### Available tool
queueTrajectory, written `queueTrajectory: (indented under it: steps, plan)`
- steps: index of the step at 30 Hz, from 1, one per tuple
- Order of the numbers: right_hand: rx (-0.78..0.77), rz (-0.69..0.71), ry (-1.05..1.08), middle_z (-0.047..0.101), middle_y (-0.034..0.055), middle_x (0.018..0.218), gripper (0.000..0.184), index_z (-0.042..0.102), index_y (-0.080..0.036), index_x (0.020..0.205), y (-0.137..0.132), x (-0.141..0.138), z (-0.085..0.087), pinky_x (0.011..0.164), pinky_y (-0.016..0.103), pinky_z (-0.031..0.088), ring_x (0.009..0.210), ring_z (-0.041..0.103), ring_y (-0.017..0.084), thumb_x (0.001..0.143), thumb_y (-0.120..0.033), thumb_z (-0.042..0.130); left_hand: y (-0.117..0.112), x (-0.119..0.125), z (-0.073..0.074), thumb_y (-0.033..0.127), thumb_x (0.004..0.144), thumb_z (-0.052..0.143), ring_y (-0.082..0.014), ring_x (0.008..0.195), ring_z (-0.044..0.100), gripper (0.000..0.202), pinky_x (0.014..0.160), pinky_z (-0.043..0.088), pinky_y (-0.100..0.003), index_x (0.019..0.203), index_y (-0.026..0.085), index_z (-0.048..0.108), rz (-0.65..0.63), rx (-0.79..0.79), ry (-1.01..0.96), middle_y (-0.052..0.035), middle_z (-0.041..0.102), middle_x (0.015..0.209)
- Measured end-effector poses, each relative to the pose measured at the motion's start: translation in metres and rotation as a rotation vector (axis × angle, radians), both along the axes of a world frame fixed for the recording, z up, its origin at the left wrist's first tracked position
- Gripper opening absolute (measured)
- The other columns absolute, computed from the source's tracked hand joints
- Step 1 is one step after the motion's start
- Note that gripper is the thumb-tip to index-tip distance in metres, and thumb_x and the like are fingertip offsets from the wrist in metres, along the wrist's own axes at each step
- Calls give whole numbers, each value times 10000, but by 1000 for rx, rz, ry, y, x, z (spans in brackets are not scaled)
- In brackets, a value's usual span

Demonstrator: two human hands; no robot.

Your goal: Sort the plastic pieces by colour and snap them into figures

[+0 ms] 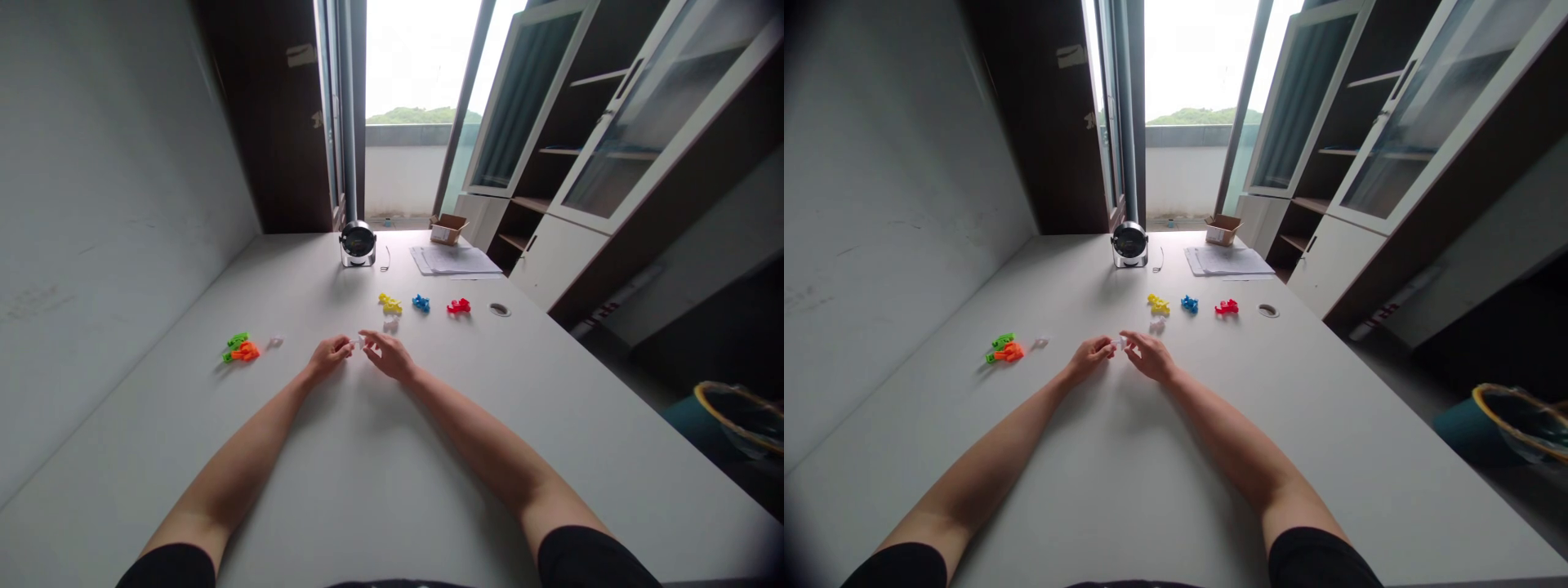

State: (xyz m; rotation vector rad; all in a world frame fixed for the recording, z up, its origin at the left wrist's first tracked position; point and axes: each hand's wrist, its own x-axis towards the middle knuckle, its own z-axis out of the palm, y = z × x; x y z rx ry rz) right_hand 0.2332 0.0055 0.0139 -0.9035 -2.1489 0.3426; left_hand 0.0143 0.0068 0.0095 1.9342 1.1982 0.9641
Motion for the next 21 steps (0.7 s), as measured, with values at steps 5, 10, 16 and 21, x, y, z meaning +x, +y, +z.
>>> queueTrajectory:
  steps: [5, 10, 16, 21]
  plan:
    - [44, 46, -37, 671, 55, 984, 295, 589, -227, 1233, 0, -1, 1, 819, 284, 470, 896, 620, 174, 943, -193, 554, -1, 0, 2, 434, 901, 488, -141, 629, 552, 354, 620, 406, -240, 756, 162, 661, -3, 3, 39, -8, 641, 678]
    - [49, 55, -24, 669, 59, 994, 301, 580, -213, 1229, 1, 0, 2, 832, 284, 472, 916, 622, 174, 931, -167, 578, 0, 0, 3, 434, 906, 458, -148, 640, 566, 377, 651, 421, -247, 731, 166, 657, -23, -14, 23, -18, 653, 683]
    - [51, 33, -37, 675, 49, 957, 177, 609, -203, 1105, 3, 1, -3, 803, 278, 477, 888, 629, 175, 929, -198, 601, -1, 0, 4, 497, 922, 431, -155, 673, 573, 446, 666, 425, -245, 749, 159, 666, -34, -52, 8, -28, 655, 706]
    - [58, -9, -34, 676, 49, 930, 128, 622, -203, 1052, 3, 1, -3, 782, 280, 471, 864, 625, 179, 934, -253, 612, -2, 0, 2, 480, 888, 531, -137, 653, 531, 345, 631, 397, -231, 842, 167, 669, -19, -15, 28, 0, 618, 701]
